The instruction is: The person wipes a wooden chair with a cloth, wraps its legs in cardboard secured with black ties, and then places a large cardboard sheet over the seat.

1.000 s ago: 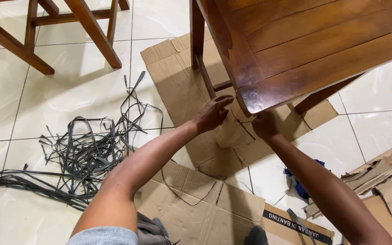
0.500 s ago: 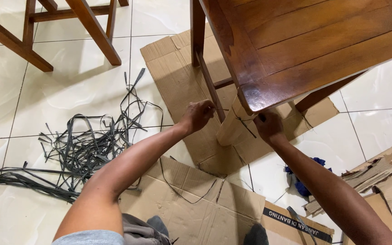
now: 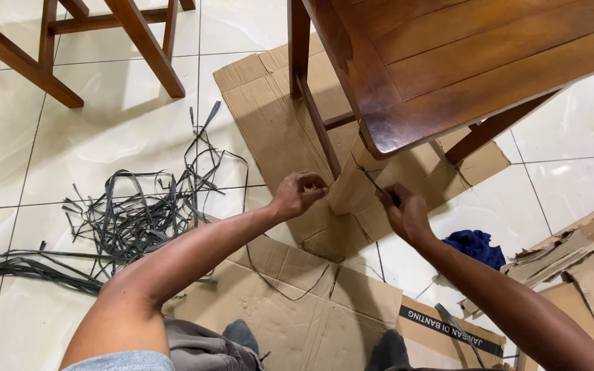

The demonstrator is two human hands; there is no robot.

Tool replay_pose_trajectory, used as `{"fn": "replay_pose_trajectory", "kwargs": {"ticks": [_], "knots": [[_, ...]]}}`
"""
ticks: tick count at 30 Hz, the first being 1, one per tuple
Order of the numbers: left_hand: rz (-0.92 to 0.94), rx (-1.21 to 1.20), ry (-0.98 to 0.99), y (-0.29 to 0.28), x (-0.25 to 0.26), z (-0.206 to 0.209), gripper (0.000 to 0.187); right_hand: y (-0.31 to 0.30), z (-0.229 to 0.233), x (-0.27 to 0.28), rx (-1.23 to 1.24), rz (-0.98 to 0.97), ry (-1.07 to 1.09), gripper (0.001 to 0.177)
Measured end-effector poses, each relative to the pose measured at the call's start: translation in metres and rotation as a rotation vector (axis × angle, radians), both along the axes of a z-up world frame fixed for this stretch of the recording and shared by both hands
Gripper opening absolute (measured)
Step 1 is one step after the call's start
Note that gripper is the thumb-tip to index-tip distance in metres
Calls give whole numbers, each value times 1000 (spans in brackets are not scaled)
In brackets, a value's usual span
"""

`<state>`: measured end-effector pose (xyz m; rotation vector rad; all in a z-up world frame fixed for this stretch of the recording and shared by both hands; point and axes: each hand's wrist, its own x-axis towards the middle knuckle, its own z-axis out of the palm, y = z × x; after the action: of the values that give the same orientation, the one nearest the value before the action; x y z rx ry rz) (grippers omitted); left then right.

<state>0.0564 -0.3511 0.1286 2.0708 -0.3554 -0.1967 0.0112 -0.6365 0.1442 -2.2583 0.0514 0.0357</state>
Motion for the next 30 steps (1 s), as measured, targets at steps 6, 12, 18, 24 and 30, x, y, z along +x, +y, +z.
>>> {"fn": "replay_pose_trajectory", "kwargs": {"ticks": [6,12,18,24,30], "knots": [[59,-29,119,-12,-9,1,28,18,21,-20,218,92,88,25],[5,-143,327,-24,-17,-4,27,31,30,-28,155,129,75,22],[-7,-348,360,-34,-21,-1,22,41,33,-37,13,137,45,17],[-17,-404,387,-34,-23,4,22,50,41,-47,30,180,28,21],[-39,-549,457,-41,-27,-8,18,55,29,-52,-40,212,-1,17]]}}
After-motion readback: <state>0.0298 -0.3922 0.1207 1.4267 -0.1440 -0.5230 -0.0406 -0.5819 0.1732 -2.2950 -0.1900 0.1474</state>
